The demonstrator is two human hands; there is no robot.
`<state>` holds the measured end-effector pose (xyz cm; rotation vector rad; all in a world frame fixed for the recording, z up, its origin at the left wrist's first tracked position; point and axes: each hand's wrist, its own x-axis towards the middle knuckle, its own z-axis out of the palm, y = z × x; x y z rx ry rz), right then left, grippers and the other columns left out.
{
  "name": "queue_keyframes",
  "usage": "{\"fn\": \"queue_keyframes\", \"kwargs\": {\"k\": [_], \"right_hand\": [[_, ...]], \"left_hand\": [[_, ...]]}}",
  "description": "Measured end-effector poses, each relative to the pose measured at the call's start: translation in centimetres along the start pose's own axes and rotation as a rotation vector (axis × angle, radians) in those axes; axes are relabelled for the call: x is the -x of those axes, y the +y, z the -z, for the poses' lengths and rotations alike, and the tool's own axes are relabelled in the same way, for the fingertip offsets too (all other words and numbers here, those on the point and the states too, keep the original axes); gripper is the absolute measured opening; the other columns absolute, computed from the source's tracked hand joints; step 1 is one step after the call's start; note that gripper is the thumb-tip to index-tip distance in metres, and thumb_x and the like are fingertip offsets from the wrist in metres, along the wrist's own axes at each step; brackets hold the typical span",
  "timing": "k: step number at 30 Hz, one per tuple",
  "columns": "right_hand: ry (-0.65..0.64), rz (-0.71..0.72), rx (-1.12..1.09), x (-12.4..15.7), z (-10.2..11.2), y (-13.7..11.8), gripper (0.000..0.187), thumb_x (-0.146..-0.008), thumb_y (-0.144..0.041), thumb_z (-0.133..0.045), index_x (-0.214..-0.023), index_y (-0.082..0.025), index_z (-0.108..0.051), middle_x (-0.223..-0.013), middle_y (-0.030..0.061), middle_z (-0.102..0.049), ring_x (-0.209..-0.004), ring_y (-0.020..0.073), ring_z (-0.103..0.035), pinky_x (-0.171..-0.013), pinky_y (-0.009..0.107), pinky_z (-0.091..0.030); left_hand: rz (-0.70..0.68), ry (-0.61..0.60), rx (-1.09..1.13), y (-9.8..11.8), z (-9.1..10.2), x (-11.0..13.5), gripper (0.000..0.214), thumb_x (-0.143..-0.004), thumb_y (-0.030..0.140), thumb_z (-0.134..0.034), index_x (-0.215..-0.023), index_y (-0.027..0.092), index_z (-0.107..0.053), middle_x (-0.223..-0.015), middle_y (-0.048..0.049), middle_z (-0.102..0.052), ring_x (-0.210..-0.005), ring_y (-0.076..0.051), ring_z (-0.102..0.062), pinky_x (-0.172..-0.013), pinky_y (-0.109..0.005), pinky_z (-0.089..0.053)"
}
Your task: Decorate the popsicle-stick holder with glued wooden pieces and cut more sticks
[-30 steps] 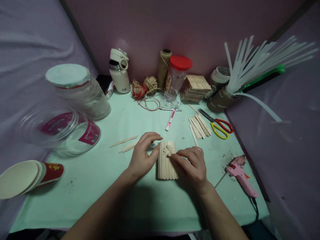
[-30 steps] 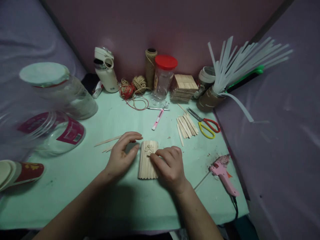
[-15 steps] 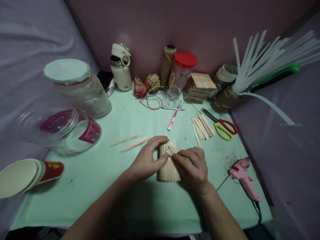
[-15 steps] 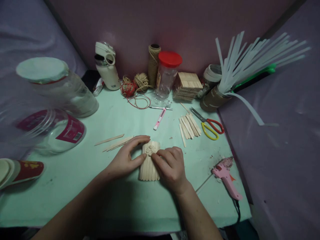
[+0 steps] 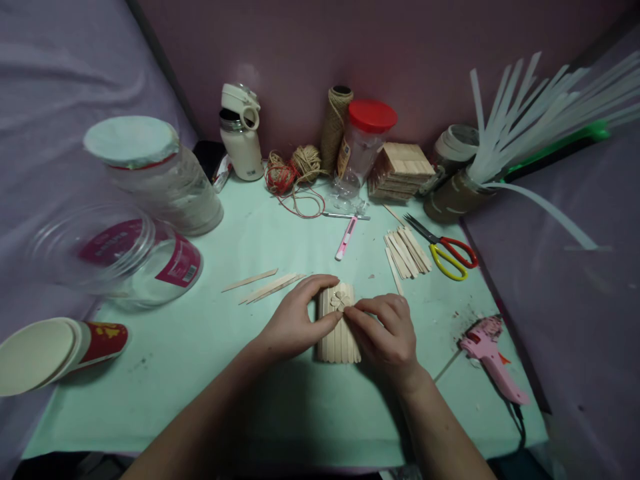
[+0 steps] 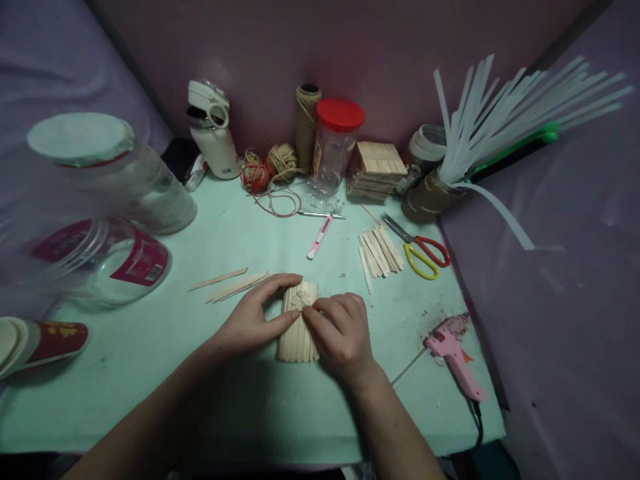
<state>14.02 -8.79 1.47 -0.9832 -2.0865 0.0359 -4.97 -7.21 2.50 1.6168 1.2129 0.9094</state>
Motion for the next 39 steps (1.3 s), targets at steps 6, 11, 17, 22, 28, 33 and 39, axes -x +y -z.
{"fn": "queue_keyframes", "kwargs": {"k": [6,11,17,22,28,33,39], "right_hand": [[-0.011,0.003,-0.005,-0.35,0.21,-0.24,0.027,-0.079,-0.006,-0.065,-0.103,-0.020,-0.064,-0.086,0.0065,-0.068,-0.080,0.0204,-0.053,-0.071,0.038,-0.042],[-0.024,-0.006,-0.028,-0.55,0.30,-0.42,0.027,-0.079,-0.005,-0.065,-0.103,-0.017,-0.063,-0.087,0.0082,-0.068,-0.080,0.0207,-0.053,-0.070,0.038,-0.043],[-0.045,-0.030,-0.041,-0.48,0.30,-0.46,0.028,-0.081,-0.006,-0.064,-0.105,-0.019,-0.062,-0.088,0.0076,-0.067,-0.080,0.0207,-0.053,-0.071,0.038,-0.044],[-0.053,-0.047,-0.059,-0.21,0.36,-0.40,0.034,-0.077,-0.004,-0.067,-0.108,-0.019,-0.061,-0.090,0.0083,-0.066,-0.082,0.0218,-0.054,-0.071,0.040,-0.046],[-0.052,-0.051,-0.047,0.06,0.36,-0.28,0.041,-0.076,-0.003,-0.068,-0.114,-0.019,-0.061,-0.092,0.0092,-0.064,-0.084,0.0223,-0.054,-0.071,0.041,-0.047],[-0.054,-0.041,-0.043,-0.06,0.29,-0.38,0.042,-0.075,-0.003,-0.068,-0.113,-0.019,-0.062,-0.092,0.0094,-0.064,-0.084,0.0223,-0.054,-0.071,0.041,-0.048],[-0.064,-0.042,-0.038,-0.17,0.20,-0.50,0.040,-0.076,-0.003,-0.068,-0.112,-0.018,-0.062,-0.090,0.0089,-0.066,-0.081,0.0215,-0.053,-0.070,0.040,-0.047]], "left_hand": [[0.003,0.013,0.015,-0.09,-0.08,-0.04,0.044,-0.075,0.018,-0.065,-0.118,0.026,-0.059,-0.122,-0.0073,-0.062,-0.115,-0.025,-0.056,-0.103,-0.045,-0.042],[0.009,0.000,0.001,-0.05,-0.04,-0.05,0.041,-0.077,0.020,-0.065,-0.117,0.026,-0.059,-0.122,-0.0076,-0.062,-0.115,-0.025,-0.056,-0.102,-0.044,-0.042],[0.022,-0.017,-0.039,0.10,-0.05,-0.09,0.041,-0.078,0.019,-0.063,-0.118,0.024,-0.057,-0.123,-0.0061,-0.061,-0.116,-0.022,-0.055,-0.103,-0.041,-0.042],[0.033,-0.028,-0.042,0.19,0.00,-0.10,0.042,-0.077,0.019,-0.063,-0.118,0.023,-0.056,-0.123,-0.0054,-0.060,-0.116,-0.021,-0.055,-0.104,-0.039,-0.042],[0.032,-0.032,-0.052,0.29,-0.01,-0.17,0.040,-0.078,0.019,-0.062,-0.118,0.022,-0.056,-0.122,-0.0062,-0.060,-0.116,-0.021,-0.055,-0.103,-0.040,-0.043],[0.021,-0.031,-0.045,0.20,0.00,-0.24,0.040,-0.078,0.019,-0.061,-0.118,0.022,-0.055,-0.123,-0.0062,-0.060,-0.116,-0.021,-0.055,-0.103,-0.040,-0.043],[0.023,-0.058,-0.080,0.29,0.21,-0.13,0.043,-0.078,0.021,-0.063,-0.120,0.022,-0.055,-0.125,-0.0062,-0.059,-0.118,-0.021,-0.054,-0.105,-0.039,-0.042]]}}
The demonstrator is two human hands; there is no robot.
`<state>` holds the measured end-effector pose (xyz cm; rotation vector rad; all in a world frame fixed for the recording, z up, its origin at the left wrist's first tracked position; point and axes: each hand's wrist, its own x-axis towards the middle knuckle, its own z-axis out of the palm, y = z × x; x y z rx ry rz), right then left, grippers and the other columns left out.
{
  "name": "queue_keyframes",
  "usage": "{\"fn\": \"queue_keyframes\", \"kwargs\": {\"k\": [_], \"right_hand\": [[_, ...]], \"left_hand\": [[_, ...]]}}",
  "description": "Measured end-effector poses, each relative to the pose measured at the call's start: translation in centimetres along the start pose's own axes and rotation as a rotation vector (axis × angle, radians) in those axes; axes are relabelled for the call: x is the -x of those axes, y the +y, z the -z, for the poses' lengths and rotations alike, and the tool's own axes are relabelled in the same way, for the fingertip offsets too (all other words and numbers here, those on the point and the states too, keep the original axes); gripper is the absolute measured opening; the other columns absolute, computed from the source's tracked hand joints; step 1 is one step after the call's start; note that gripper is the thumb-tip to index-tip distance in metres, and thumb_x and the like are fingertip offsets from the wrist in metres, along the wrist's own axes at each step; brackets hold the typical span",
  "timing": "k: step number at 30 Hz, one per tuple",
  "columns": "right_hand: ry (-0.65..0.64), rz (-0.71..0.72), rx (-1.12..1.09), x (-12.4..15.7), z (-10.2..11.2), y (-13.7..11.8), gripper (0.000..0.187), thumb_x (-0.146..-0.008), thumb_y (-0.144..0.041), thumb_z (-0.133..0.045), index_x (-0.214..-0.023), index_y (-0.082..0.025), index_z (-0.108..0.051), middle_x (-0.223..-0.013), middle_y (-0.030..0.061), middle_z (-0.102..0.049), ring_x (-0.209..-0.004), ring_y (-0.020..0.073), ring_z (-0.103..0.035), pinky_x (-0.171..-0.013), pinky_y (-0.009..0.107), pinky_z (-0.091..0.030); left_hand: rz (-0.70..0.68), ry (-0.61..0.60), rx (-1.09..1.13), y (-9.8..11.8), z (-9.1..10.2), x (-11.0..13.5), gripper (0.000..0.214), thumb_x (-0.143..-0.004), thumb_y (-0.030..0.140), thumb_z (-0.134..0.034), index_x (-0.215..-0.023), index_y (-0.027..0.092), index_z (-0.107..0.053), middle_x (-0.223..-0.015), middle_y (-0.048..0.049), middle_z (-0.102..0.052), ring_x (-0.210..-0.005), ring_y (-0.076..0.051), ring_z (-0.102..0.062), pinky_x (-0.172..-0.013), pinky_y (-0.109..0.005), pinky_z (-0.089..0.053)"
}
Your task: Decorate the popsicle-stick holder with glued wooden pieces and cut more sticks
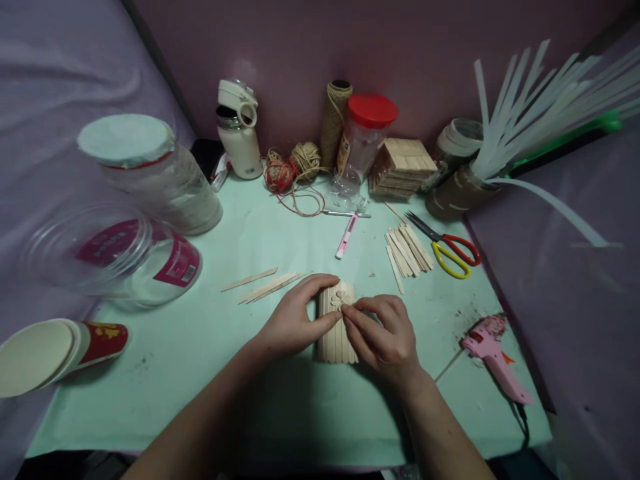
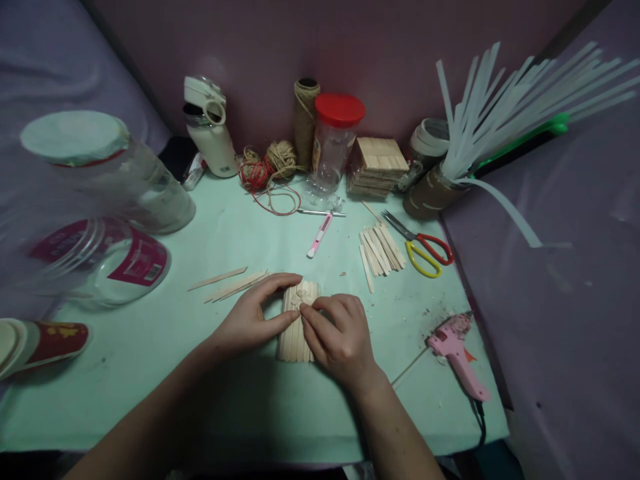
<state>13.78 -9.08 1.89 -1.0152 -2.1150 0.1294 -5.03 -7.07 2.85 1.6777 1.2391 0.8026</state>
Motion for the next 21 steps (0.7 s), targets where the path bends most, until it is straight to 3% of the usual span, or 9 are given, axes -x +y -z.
{"fn": "queue_keyframes", "kwargs": {"k": [6,12,21], "right_hand": [[-0.012,-0.003,0.005,-0.1,0.2,-0.1,0.036,-0.076,-0.004,-0.068,-0.109,-0.016,-0.063,-0.088,0.0092,-0.067,-0.080,0.0214,-0.053,-0.070,0.040,-0.046],[-0.042,-0.001,0.019,-0.5,0.5,-0.3,0.032,-0.077,-0.007,-0.068,-0.108,-0.016,-0.064,-0.088,0.0088,-0.067,-0.079,0.0213,-0.053,-0.069,0.040,-0.046],[-0.068,-0.023,0.061,-0.5,0.6,-0.7,0.028,-0.079,-0.009,-0.067,-0.106,-0.015,-0.066,-0.088,0.0090,-0.067,-0.079,0.0210,-0.053,-0.070,0.039,-0.046]], "left_hand": [[0.000,-0.100,-0.060,0.1,0.8,0.0,0.056,-0.075,0.027,-0.067,-0.128,0.021,-0.051,-0.135,-0.0076,-0.054,-0.126,-0.023,-0.048,-0.111,-0.040,-0.036],[0.024,-0.318,-0.114,-0.4,1.9,0.3,0.092,-0.066,0.046,-0.076,-0.144,0.023,-0.033,-0.153,-0.0087,-0.032,-0.141,-0.029,-0.028,-0.116,-0.045,-0.027],[0.025,-0.344,-0.134,-0.8,1.7,0.5,0.097,-0.066,0.050,-0.076,-0.147,0.026,-0.028,-0.155,-0.0082,-0.028,-0.143,-0.030,-0.024,-0.117,-0.047,-0.024]]}}
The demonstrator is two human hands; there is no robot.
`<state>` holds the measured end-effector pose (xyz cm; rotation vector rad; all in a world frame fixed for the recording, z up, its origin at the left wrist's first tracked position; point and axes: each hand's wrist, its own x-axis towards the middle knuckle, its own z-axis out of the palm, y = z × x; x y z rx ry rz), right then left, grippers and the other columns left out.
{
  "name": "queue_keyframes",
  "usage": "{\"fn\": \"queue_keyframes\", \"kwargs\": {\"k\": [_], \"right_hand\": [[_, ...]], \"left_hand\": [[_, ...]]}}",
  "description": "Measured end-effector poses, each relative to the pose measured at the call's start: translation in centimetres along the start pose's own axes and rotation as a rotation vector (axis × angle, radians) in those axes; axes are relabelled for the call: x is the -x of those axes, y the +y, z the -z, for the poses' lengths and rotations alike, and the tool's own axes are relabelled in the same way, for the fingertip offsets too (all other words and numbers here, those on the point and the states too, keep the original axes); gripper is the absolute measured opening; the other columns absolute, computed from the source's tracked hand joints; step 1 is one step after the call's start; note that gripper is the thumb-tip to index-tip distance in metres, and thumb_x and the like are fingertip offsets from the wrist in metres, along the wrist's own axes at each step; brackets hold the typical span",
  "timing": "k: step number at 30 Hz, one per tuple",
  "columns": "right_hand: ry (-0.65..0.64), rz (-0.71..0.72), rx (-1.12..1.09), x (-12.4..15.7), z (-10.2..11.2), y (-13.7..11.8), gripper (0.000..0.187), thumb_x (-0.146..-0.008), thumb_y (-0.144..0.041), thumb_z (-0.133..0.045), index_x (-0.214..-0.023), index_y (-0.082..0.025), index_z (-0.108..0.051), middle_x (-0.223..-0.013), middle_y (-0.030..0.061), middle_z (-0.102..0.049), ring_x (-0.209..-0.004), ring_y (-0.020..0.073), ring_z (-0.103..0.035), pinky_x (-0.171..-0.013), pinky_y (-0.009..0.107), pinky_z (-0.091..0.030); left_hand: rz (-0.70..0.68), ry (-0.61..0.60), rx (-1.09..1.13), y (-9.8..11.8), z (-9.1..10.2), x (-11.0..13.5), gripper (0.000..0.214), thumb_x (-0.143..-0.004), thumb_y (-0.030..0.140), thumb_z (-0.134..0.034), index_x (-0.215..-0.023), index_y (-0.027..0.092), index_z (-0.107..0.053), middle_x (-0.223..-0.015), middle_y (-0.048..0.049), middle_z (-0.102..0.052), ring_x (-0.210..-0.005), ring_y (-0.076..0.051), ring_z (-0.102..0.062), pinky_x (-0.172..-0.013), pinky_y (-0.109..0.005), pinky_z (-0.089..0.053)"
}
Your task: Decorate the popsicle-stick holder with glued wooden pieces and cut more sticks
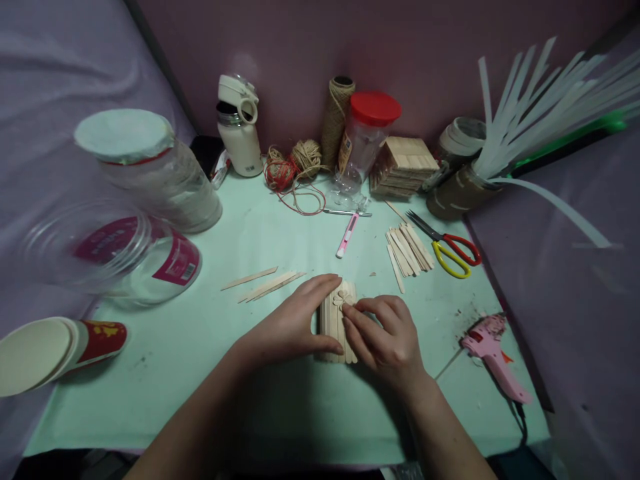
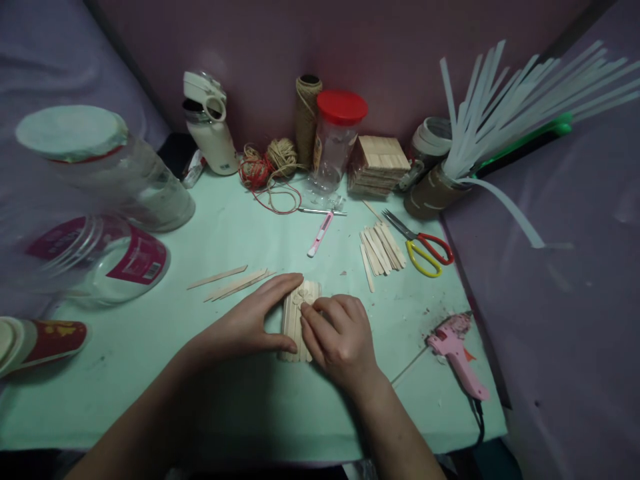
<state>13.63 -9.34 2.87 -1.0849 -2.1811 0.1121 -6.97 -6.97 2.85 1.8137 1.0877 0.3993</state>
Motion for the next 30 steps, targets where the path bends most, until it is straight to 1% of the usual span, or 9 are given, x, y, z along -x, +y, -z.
{"fn": "queue_keyframes", "kwargs": {"k": [5,9,14,22,28,30], "right_hand": [[-0.004,0.002,-0.005,0.00,0.06,-0.12,0.027,-0.081,-0.010,-0.065,-0.107,-0.016,-0.065,-0.088,0.0083,-0.068,-0.078,0.0204,-0.054,-0.069,0.039,-0.046],[-0.011,-0.001,-0.002,-0.16,0.10,-0.21,0.027,-0.082,-0.010,-0.063,-0.108,-0.018,-0.065,-0.088,0.0077,-0.068,-0.078,0.0202,-0.055,-0.068,0.039,-0.046],[-0.015,-0.002,-0.007,-0.18,0.08,-0.26,0.026,-0.082,-0.010,-0.063,-0.107,-0.017,-0.065,-0.088,0.0080,-0.068,-0.078,0.0203,-0.054,-0.068,0.039,-0.046],[-0.016,0.000,-0.003,-0.16,0.06,-0.26,0.025,-0.081,-0.010,-0.065,-0.105,-0.015,-0.065,-0.087,0.0083,-0.068,-0.078,0.0204,-0.053,-0.068,0.039,-0.046],[-0.010,-0.004,-0.006,-0.34,0.05,-0.27,0.025,-0.082,-0.011,-0.064,-0.106,-0.018,-0.065,-0.087,0.0074,-0.068,-0.078,0.0206,-0.054,-0.067,0.039,-0.046],[-0.003,0.003,-0.009,-0.23,0.04,-0.29,0.028,-0.081,-0.010,-0.064,-0.107,-0.018,-0.065,-0.088,0.0077,-0.068,-0.077,0.0208,-0.055,-0.067,0.039,-0.047]], "left_hand": [[-0.026,0.031,0.014,0.09,-0.18,-0.01,0.094,-0.066,0.043,-0.078,-0.145,0.028,-0.030,-0.154,-0.0085,-0.030,-0.142,-0.030,-0.027,-0.116,-0.049,-0.025],[-0.033,0.040,0.027,0.07,-0.23,-0.01,0.093,-0.065,0.044,-0.078,-0.144,0.029,-0.032,-0.154,-0.0086,-0.031,-0.141,-0.031,-0.028,-0.115,-0.050,-0.026],[-0.017,0.037,0.018,0.23,-0.16,-0.03,0.093,-0.065,0.040,-0.078,-0.145,0.027,-0.032,-0.153,-0.0086,-0.031,-0.141,-0.030,-0.027,-0.115,-0.048,-0.027],[-0.027,0.037,0.017,0.08,-0.20,0.01,0.094,-0.065,0.044,-0.078,-0.145,0.027,-0.031,-0.154,-0.0088,-0.031,-0.142,-0.031,-0.027,-0.115,-0.049,-0.026],[-0.041,0.045,0.014,0.06,-0.23,0.02,0.094,-0.065,0.043,-0.078,-0.145,0.028,-0.031,-0.154,-0.0098,-0.031,-0.141,-0.032,-0.027,-0.115,-0.051,-0.026],[-0.045,0.048,0.015,0.08,-0.22,0.00,0.093,-0.065,0.042,-0.078,-0.145,0.028,-0.032,-0.154,-0.0097,-0.031,-0.141,-0.032,-0.027,-0.115,-0.051,-0.026]]}}
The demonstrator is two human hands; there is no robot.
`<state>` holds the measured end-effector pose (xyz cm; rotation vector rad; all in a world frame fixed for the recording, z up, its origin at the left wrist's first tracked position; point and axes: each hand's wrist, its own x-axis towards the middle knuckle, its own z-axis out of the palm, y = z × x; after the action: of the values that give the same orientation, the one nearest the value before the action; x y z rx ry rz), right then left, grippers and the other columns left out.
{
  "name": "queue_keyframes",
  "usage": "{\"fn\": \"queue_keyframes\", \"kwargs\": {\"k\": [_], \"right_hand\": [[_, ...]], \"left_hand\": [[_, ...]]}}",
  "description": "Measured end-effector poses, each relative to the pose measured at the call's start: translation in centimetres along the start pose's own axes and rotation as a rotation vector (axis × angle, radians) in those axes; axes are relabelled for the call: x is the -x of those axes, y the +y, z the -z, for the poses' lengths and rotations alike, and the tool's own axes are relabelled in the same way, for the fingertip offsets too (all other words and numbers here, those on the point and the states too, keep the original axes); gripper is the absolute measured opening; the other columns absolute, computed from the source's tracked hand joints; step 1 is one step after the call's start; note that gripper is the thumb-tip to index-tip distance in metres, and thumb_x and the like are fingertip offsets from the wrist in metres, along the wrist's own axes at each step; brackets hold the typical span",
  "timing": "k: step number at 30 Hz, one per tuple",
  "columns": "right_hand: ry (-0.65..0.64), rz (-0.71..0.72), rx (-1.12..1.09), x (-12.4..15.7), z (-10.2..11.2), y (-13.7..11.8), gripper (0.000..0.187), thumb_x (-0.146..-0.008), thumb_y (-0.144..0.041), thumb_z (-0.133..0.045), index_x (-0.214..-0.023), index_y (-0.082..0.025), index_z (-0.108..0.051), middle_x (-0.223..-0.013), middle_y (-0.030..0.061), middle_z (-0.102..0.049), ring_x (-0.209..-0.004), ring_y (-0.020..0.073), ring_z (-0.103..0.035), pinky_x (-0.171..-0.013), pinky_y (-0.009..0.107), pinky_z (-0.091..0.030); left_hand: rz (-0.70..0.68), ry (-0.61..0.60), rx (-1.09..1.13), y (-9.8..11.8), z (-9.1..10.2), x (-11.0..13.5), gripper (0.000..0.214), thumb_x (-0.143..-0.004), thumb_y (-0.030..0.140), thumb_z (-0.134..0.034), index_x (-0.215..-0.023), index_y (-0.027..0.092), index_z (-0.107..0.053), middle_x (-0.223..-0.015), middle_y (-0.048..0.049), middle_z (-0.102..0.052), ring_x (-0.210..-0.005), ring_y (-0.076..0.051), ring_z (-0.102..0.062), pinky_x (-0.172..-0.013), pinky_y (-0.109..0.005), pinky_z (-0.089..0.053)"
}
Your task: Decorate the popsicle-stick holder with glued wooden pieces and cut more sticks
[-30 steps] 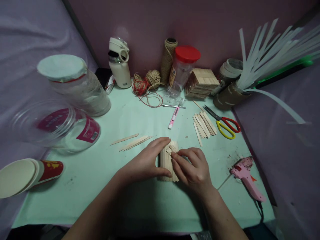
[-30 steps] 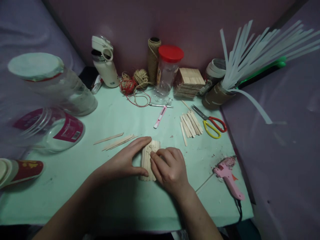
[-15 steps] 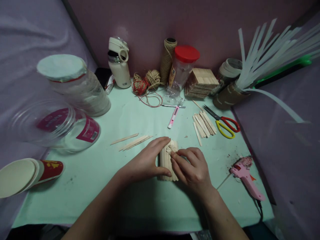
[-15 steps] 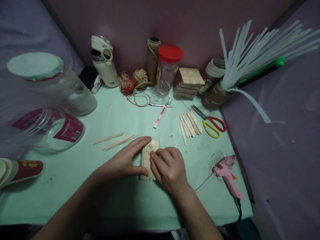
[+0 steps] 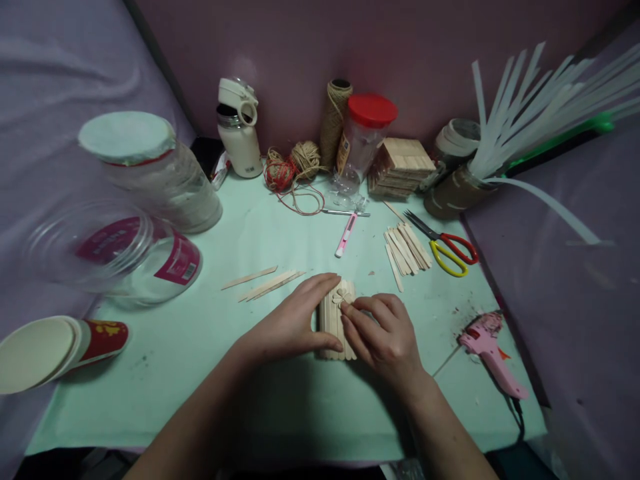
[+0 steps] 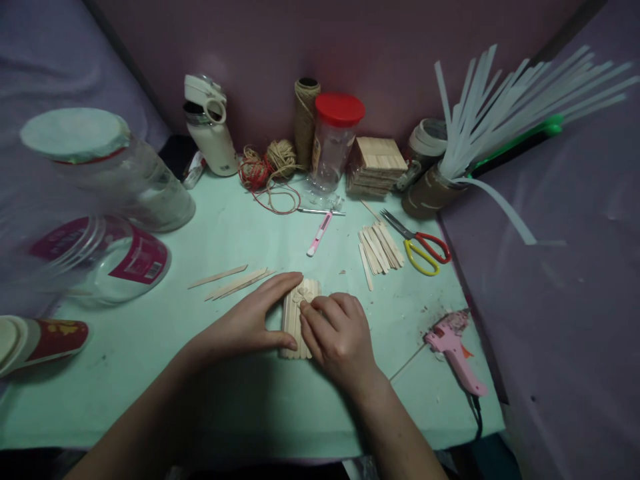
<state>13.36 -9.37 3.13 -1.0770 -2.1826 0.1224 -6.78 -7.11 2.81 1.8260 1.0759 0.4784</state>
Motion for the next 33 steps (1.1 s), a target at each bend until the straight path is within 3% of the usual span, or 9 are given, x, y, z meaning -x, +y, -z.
{"fn": "queue_keyframes", "kwargs": {"k": [5,8,12,16,19,22,33], "right_hand": [[0.165,-0.036,-0.070,0.6,0.2,0.0,0.045,-0.079,-0.006,-0.062,-0.121,-0.024,-0.060,-0.093,0.0076,-0.064,-0.080,0.0205,-0.058,-0.069,0.039,-0.049],[0.270,-0.232,-0.165,0.8,0.2,0.3,0.039,-0.081,-0.009,-0.060,-0.117,-0.025,-0.061,-0.099,0.0079,-0.061,-0.088,0.0216,-0.059,-0.074,0.039,-0.050],[0.146,-0.642,-0.439,0.9,-0.9,1.5,0.030,-0.087,-0.026,-0.059,-0.117,-0.023,-0.056,-0.112,0.0099,-0.058,-0.096,0.0209,-0.059,-0.078,0.038,-0.053],[-0.039,-0.848,-0.713,1.4,-2.2,2.2,0.041,-0.086,-0.042,-0.058,-0.121,-0.021,-0.049,-0.113,0.0110,-0.061,-0.097,0.0199,-0.062,-0.083,0.039,-0.054],[-0.089,-0.896,-0.747,1.5,-2.3,2.0,0.045,-0.085,-0.046,-0.059,-0.121,-0.021,-0.049,-0.113,0.0110,-0.062,-0.099,0.0200,-0.062,-0.086,0.039,-0.052],[-0.111,-0.901,-0.763,1.1,-2.1,1.5,0.046,-0.084,-0.045,-0.061,-0.121,-0.020,-0.049,-0.109,0.0107,-0.065,-0.097,0.0207,-0.063,-0.085,0.039,-0.052],[0.001,-0.872,-0.789,1.1,-2.0,0.6,0.046,-0.082,-0.038,-0.063,-0.123,-0.023,-0.047,-0.108,0.0090,-0.063,-0.098,0.0206,-0.063,-0.081,0.036,-0.053]], "left_hand": [[-0.005,0.010,0.021,0.2,0.1,0.0,0.094,-0.064,0.044,-0.079,-0.144,0.029,-0.032,-0.153,-0.0096,-0.032,-0.141,-0.034,-0.027,-0.115,-0.053,-0.025],[-0.005,0.006,0.033,0.4,0.1,0.1,0.095,-0.063,0.045,-0.079,-0.145,0.029,-0.033,-0.155,-0.0097,-0.028,-0.142,-0.035,-0.024,-0.115,-0.055,-0.024],[0.107,0.100,0.114,0.3,0.1,0.0,0.092,-0.065,0.047,-0.077,-0.143,0.027,-0.033,-0.154,-0.0124,-0.026,-0.141,-0.035,-0.027,-0.112,-0.054,-0.030],[0.347,0.249,0.343,-0.3,0.2,-0.3,0.068,-0.079,0.050,-0.063,-0.135,0.019,-0.039,-0.128,-0.0176,-0.054,-0.111,-0.028,-0.060,-0.094,-0.047,-0.049],[0.418,0.184,0.462,-0.4,0.1,-0.4,0.064,-0.081,0.050,-0.060,-0.132,0.017,-0.040,-0.103,-0.0119,-0.066,-0.085,-0.022,-0.068,-0.082,-0.042,-0.054],[0.425,0.137,0.485,-0.1,-0.3,-0.4,0.063,-0.081,0.050,-0.061,-0.131,0.019,-0.040,-0.094,-0.0094,-0.068,-0.080,-0.022,-0.068,-0.077,-0.041,-0.054],[0.311,0.168,0.541,0.9,-0.8,-0.3,0.062,-0.080,0.034,-0.065,-0.133,0.022,-0.034,-0.116,-0.0127,-0.061,-0.099,-0.021,-0.065,-0.092,-0.042,-0.050]]}}
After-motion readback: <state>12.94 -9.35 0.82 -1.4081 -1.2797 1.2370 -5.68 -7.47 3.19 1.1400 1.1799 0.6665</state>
